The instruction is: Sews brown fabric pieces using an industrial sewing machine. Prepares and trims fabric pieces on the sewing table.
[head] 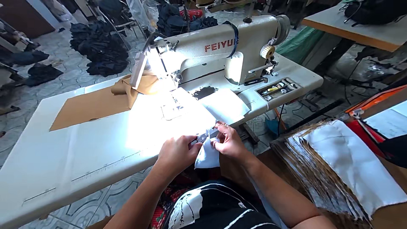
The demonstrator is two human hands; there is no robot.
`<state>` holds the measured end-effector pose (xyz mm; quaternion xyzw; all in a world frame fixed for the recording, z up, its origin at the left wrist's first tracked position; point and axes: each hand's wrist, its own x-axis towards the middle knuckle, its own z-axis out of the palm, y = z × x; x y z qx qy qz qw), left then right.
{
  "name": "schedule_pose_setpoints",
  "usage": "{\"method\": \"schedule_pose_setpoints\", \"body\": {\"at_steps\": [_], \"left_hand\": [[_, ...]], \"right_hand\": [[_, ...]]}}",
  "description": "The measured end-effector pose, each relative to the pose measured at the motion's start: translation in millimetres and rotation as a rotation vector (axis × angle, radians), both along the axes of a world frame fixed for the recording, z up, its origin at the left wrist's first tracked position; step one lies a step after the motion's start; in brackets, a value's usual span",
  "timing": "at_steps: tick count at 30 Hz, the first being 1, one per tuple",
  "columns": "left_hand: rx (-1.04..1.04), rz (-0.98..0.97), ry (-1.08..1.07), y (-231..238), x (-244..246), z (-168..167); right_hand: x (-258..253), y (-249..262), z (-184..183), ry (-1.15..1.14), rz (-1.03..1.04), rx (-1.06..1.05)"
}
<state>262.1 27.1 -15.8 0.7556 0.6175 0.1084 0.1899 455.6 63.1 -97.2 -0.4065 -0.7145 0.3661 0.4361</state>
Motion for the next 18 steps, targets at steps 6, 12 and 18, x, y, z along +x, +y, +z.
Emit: {"method": "schedule_pose_setpoints", "body": {"at_steps": [6,12,18], "left_hand": [[-0.118,-0.020,-0.041,10,12,-2],[-0.096,-0.006,-0.085,40,14,-13],[0.325,-0.035,-0.156,117,20,-62]], "right_hand": [[1,0,-1,0.014,0.024,0.063],[80,8,41,0.274,-0.371,0.353],[122,-3,62,0.060,-0.561,0.468]]}}
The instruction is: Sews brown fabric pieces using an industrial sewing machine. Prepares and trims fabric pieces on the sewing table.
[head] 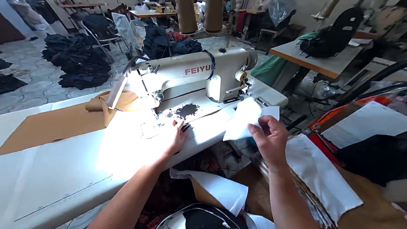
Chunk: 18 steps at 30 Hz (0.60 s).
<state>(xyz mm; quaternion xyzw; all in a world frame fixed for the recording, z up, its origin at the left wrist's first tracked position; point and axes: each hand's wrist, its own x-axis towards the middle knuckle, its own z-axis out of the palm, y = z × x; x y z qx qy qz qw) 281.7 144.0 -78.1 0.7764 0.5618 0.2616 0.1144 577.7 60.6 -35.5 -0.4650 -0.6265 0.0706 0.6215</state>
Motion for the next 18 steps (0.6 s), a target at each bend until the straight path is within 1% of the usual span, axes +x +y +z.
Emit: {"method": "schedule_pose_setpoints", "body": {"at_steps": [2,4,6,7,9,10,11,12,13,14,15,16,18], "left_hand": [[0.196,-0.127,-0.087,-2,11,10],[0.267,-0.323,-0.143,-26,25,40],[0.220,-0.523,-0.122,-54,30,65],[0.190,-0.614,-0.129,-63,28,70],[0.128,-0.771,-0.271,-71,16,68],[0.084,-0.799,-0.367,-75,6,64],[0.012,-0.785,-0.446,-80,-7,64],[-0.093,-0.745,-0.491,-85,-22,68],[-0.218,-0.675,-0.489,-88,-42,76],[-0.321,-0.565,-0.415,-87,-64,87],[-0.375,-0.438,-0.290,-82,-89,98],[-0.385,-0.302,-0.149,-74,-114,109],[-0.326,0.004,0.070,-59,-160,136]], "right_hand": [[4,-4,3,-0.197,0.132,-0.075],[-3,-6,9,-0.309,0.388,-0.104],[-15,-6,16,-0.316,0.720,-0.089],[-22,-6,22,-0.302,0.864,-0.077],[-34,-1,32,-0.235,1.074,-0.057],[-40,2,34,-0.185,1.138,-0.060],[-47,5,35,-0.141,1.154,-0.072],[-55,10,32,-0.110,1.108,-0.093],[-66,18,26,-0.108,1.011,-0.113],[-78,29,17,-0.148,0.910,-0.128],[-90,44,3,-0.221,0.836,-0.154],[-101,58,-11,-0.327,0.795,-0.213],[-121,78,-35,-0.571,0.755,-0.335]]}}
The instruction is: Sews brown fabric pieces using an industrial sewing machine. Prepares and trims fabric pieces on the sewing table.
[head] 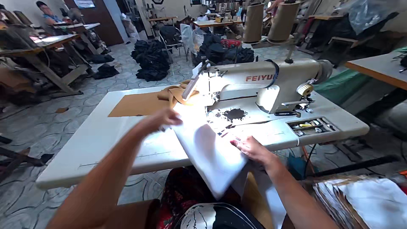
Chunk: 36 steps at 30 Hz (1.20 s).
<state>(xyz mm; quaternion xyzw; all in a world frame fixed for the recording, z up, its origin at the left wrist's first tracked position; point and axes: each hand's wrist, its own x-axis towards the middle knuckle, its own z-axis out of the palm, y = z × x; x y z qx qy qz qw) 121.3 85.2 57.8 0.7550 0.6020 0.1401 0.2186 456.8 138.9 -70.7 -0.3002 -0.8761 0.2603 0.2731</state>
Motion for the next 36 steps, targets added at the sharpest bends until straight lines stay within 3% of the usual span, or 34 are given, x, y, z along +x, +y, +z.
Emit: {"method": "schedule_pose_setpoints", "body": {"at_steps": [3,5,7,10,13,18,20,26,28,31,33,36], "left_hand": [[0.260,0.446,0.201,-7,-38,55],[0.527,0.587,0.220,-22,-44,78],[0.798,0.560,0.236,-35,-43,77],[1.000,0.330,0.264,-40,-37,42],[0.913,0.151,0.226,-37,-32,-21],[0.525,0.229,0.184,-41,-27,-123],[0.309,0.304,0.158,-49,-18,-135],[0.060,0.407,0.232,-67,2,-130],[0.135,0.407,0.167,-78,4,-132],[0.644,0.306,0.016,-105,9,-152],[0.867,0.235,-0.065,-130,9,-165],[0.945,0.349,-0.091,-168,2,-207]], "right_hand": [[-17,15,-8,-0.356,-0.144,0.018],[-27,16,9,-0.500,-0.320,-0.079],[-35,22,3,-0.394,-0.417,-0.026],[-53,16,-10,-0.198,-0.377,0.134],[-74,-10,-24,-0.020,-0.216,0.366],[-101,-32,-37,-0.076,-0.146,0.346],[-99,-25,-36,-0.213,-0.177,0.326],[-77,14,-6,-0.633,-0.384,0.033],[-69,17,-4,-0.578,-0.444,0.010],[-55,18,-6,-0.480,-0.533,-0.037],[-49,16,-10,-0.403,-0.575,-0.022],[-48,15,-25,-0.241,-0.564,0.135]]}}
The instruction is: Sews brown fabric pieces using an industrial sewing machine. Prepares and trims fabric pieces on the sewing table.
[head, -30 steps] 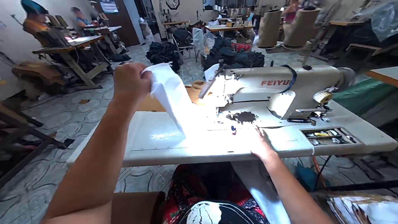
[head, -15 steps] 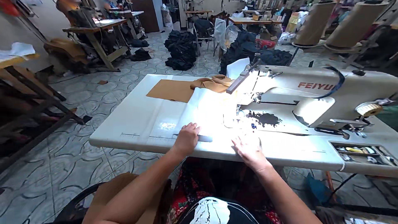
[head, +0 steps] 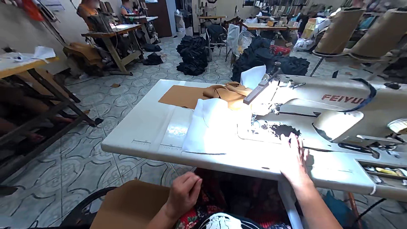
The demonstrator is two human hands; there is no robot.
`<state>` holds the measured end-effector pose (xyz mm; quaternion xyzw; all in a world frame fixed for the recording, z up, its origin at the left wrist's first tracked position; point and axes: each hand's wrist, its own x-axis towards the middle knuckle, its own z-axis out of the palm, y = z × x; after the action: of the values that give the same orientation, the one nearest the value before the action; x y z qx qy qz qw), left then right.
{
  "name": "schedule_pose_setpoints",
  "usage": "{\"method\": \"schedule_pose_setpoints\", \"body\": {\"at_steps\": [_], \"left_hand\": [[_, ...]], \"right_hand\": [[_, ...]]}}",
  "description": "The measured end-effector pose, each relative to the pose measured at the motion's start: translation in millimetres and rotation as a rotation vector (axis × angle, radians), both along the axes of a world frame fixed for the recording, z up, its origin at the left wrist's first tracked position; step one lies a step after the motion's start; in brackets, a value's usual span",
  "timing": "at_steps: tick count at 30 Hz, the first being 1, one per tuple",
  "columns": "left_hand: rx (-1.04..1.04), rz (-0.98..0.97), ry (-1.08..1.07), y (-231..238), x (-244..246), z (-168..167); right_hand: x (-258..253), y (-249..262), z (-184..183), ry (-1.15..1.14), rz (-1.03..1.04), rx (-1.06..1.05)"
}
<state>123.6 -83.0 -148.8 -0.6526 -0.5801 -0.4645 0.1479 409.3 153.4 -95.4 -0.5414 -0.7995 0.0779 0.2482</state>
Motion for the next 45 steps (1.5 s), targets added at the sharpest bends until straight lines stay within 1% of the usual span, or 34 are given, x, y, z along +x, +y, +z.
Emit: {"method": "schedule_pose_setpoints", "body": {"at_steps": [1,2,3,4,5,6,8,9,11,13,15,18,19,21,22,24,25,26,27,30,32,33,35,37,39,40,41,43,44,45], "left_hand": [[-0.053,0.112,0.006,-11,-7,-20],[-0.185,0.244,0.012,-21,-18,-39],[-0.410,0.343,-0.034,-31,-31,-54],[-0.694,0.399,-0.164,-37,-48,-62],[-0.922,0.453,-0.275,-39,-67,-69],[-1.084,0.513,-0.317,-37,-85,-79],[-1.337,0.626,-0.301,-30,-112,-96],[-1.434,0.668,-0.263,-28,-116,-99],[-1.554,0.716,-0.189,-29,-106,-89],[-1.625,0.745,-0.087,-28,-96,-80],[-1.657,0.750,-0.069,-22,-100,-85],[-1.587,0.743,-0.135,-22,-125,-116],[-1.522,0.720,-0.194,-28,-126,-114],[-1.355,0.661,-0.351,-45,-117,-93],[-1.182,0.688,-0.416,-51,-114,-97],[-0.761,0.717,-0.496,-62,-119,-122],[-0.600,0.711,-0.533,-68,-124,-136],[-0.478,0.696,-0.583,-72,-128,-144],[-0.396,0.689,-0.634,-75,-128,-145],[-0.196,0.753,-0.801,-73,-117,-127],[-0.009,0.825,-0.901,-65,-121,-105],[0.074,0.849,-0.938,-60,-125,-86],[0.217,0.834,-0.963,-49,-129,-32],[0.352,0.750,-0.895,-29,-124,36],[0.453,0.571,-0.762,-4,-109,102],[0.491,0.479,-0.703,10,-100,129],[0.499,0.388,-0.676,25,-86,154],[0.466,0.238,-0.659,55,-44,194],[0.422,0.171,-0.619,71,-27,204],[0.338,0.120,-0.536,86,-15,206]], "right_hand": [[-1,-1,-4,0.025,0.028,0.040],[-3,-2,-8,0.051,0.055,0.068],[-7,-4,-12,0.084,0.076,0.076],[-12,-7,-14,0.121,0.098,0.067],[-17,-11,-17,0.132,0.124,0.068],[-23,-18,-19,0.125,0.160,0.110],[-36,-32,-22,0.108,0.232,0.225],[-42,-40,-24,0.112,0.274,0.251],[-54,-53,-24,0.131,0.336,0.276],[-60,-63,-28,0.157,0.383,0.264],[-58,-68,-34,0.171,0.423,0.237],[-50,-72,-37,0.237,0.467,0.190],[-47,-73,-37,0.262,0.477,0.186],[-44,-77,-37,0.325,0.503,0.201],[-44,-79,-39,0.368,0.524,0.223],[-47,-85,-45,0.461,0.586,0.266],[-50,-89,-50,0.512,0.631,0.274],[-54,-93,-55,0.551,0.684,0.272],[-58,-97,-59,0.573,0.736,0.273],[-67,-110,-64,0.583,0.883,0.259],[-69,-118,-66,0.557,0.957,0.242],[-70,-120,-67,0.547,0.987,0.227],[-72,-121,-70,0.541,1.055,0.158],[-80,-122,-71,0.545,1.121,0.017],[-95,-125,-60,0.531,1.166,-0.169],[-104,-126,-50,0.521,1.185,-0.259],[-114,-128,-38,0.527,1.210,-0.345],[-132,-132,-13,0.683,1.273,-0.506],[-137,-134,0,0.790,1.283,-0.591],[-138,-137,10,0.901,1.275,-0.659]]}}
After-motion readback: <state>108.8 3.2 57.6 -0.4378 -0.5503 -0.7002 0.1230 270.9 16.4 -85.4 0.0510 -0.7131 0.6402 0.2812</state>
